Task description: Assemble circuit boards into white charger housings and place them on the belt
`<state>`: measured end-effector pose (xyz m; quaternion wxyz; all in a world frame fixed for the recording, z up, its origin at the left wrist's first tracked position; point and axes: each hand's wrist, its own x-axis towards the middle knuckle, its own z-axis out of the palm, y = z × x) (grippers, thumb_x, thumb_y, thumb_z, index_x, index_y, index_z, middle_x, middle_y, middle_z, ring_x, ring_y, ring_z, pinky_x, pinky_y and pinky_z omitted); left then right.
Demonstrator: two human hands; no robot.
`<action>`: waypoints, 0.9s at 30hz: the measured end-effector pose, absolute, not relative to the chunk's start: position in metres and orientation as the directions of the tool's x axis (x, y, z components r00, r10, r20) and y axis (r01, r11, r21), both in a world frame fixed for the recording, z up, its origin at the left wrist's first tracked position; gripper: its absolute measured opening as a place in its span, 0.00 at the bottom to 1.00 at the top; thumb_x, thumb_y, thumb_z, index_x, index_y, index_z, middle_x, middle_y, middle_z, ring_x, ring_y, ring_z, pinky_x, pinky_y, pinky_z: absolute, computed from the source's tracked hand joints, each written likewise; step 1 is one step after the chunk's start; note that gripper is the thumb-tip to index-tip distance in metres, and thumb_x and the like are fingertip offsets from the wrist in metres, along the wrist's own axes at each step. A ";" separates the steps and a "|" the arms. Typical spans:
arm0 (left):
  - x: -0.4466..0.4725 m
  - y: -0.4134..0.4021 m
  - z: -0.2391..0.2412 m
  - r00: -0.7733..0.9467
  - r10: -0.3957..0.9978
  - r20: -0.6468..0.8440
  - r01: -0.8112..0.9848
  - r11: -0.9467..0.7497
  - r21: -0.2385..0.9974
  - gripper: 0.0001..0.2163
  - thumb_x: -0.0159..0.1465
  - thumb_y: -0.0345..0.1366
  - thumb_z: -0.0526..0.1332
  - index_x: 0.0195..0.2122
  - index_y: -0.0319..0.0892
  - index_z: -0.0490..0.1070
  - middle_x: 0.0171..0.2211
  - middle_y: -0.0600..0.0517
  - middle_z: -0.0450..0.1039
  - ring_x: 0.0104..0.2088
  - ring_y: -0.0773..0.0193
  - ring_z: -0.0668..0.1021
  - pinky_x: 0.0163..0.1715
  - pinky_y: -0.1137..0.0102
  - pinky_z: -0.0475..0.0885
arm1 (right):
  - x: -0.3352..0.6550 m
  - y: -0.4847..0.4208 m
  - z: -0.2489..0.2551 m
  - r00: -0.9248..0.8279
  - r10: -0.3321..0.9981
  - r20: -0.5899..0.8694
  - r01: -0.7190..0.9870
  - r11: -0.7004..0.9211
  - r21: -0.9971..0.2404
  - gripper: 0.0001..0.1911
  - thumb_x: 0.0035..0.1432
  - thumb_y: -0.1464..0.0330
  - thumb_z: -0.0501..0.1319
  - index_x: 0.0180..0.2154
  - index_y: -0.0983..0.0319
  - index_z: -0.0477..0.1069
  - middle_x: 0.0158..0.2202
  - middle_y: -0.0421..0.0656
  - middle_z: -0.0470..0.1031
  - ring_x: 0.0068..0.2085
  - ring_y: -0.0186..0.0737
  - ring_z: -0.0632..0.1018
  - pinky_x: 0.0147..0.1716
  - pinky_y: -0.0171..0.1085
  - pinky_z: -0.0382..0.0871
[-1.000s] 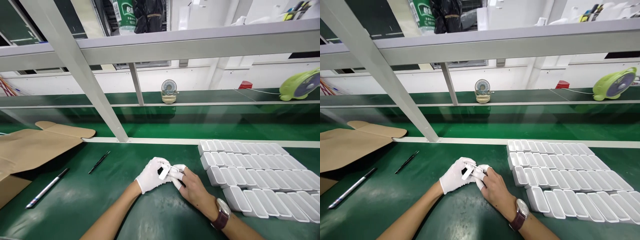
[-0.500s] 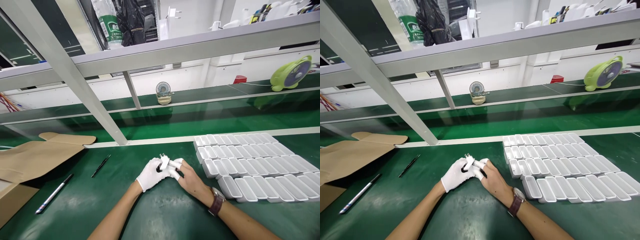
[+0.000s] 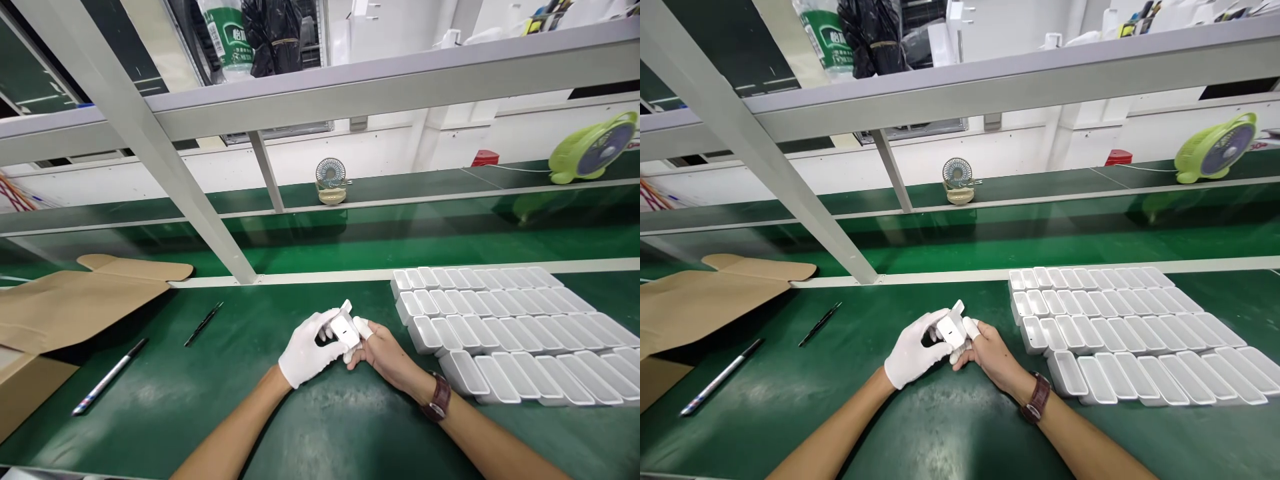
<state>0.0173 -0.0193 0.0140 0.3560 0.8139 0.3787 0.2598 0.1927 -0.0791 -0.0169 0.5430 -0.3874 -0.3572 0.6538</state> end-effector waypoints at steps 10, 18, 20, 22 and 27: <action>0.008 -0.001 0.020 0.661 0.750 0.035 0.451 -0.434 0.780 0.28 0.57 0.41 0.69 0.59 0.48 0.68 0.39 0.54 0.76 0.37 0.61 0.76 0.40 0.67 0.73 | 0.198 -0.083 -0.017 0.031 0.993 0.115 -0.030 0.115 -0.993 0.17 0.63 0.59 0.62 0.50 0.58 0.74 0.46 0.47 0.75 0.43 0.44 0.78 0.46 0.46 0.76; 0.004 0.002 0.020 0.614 0.789 -0.012 0.404 -0.301 0.864 0.11 0.58 0.42 0.68 0.35 0.42 0.73 0.33 0.54 0.74 0.36 0.61 0.78 0.38 0.69 0.74 | 0.190 -0.101 0.010 -0.326 0.709 0.625 0.742 0.602 -0.296 0.22 0.67 0.69 0.58 0.61 0.62 0.64 0.53 0.54 0.74 0.52 0.52 0.77 0.50 0.51 0.75; 0.005 0.003 0.020 0.590 0.806 -0.043 0.404 -0.249 0.880 0.10 0.56 0.40 0.69 0.33 0.41 0.72 0.32 0.55 0.74 0.35 0.62 0.78 0.36 0.69 0.74 | 0.185 -0.107 0.014 -0.501 0.592 0.632 0.665 0.730 -0.157 0.20 0.67 0.71 0.57 0.59 0.64 0.66 0.51 0.53 0.77 0.50 0.50 0.77 0.51 0.49 0.74; 0.006 0.003 0.020 0.573 0.816 -0.079 0.394 -0.189 0.899 0.10 0.53 0.37 0.70 0.34 0.40 0.73 0.31 0.55 0.75 0.33 0.62 0.78 0.36 0.69 0.74 | 0.181 -0.114 0.010 -0.639 0.463 0.614 0.551 0.833 -0.054 0.17 0.67 0.72 0.55 0.56 0.65 0.69 0.50 0.52 0.78 0.49 0.48 0.78 0.51 0.47 0.74; 0.006 0.003 0.011 0.516 0.852 -0.089 0.390 -0.141 0.910 0.12 0.52 0.36 0.71 0.37 0.40 0.76 0.36 0.52 0.79 0.37 0.59 0.80 0.40 0.67 0.74 | 0.179 -0.122 -0.025 -0.738 0.400 0.544 0.470 0.883 -0.011 0.14 0.68 0.69 0.56 0.53 0.65 0.71 0.50 0.47 0.78 0.52 0.45 0.76 0.52 0.43 0.72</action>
